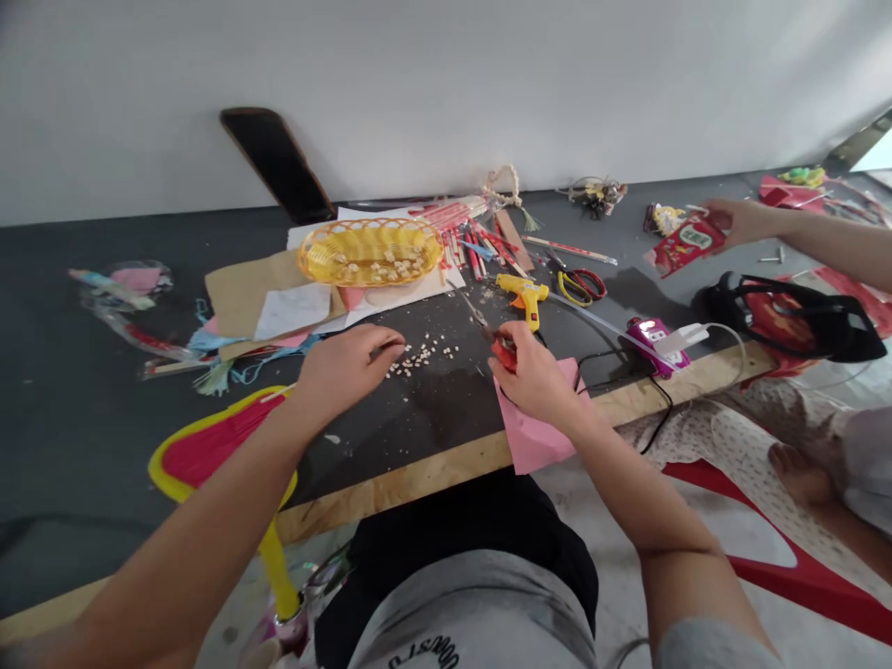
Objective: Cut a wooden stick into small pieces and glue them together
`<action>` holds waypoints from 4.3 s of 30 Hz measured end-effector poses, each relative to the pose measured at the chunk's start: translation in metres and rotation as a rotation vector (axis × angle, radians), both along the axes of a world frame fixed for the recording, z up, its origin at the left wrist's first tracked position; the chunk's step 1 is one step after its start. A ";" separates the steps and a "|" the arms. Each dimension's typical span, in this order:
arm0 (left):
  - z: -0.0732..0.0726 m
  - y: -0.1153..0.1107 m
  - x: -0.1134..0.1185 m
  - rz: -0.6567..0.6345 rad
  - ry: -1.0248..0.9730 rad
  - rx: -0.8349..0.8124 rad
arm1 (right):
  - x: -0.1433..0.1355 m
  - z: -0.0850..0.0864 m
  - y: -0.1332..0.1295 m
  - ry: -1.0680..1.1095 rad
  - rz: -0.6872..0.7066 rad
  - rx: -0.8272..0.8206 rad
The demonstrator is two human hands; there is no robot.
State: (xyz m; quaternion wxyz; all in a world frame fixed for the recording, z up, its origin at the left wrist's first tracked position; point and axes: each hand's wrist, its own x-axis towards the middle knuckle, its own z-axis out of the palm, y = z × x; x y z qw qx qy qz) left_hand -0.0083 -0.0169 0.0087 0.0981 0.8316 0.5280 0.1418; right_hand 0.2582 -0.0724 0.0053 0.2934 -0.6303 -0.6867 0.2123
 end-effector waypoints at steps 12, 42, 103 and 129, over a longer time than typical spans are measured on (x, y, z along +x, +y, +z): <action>-0.033 0.000 -0.037 0.060 -0.216 0.503 | -0.028 -0.020 -0.014 -0.020 0.229 -0.005; -0.043 0.001 -0.038 -0.024 -0.260 0.512 | -0.062 -0.011 0.039 0.301 0.200 0.145; -0.038 -0.001 -0.038 0.024 -0.352 0.447 | -0.056 -0.020 0.033 0.436 0.417 0.209; -0.019 -0.001 -0.013 0.122 -0.771 0.330 | -0.062 -0.030 0.029 -0.102 0.442 0.500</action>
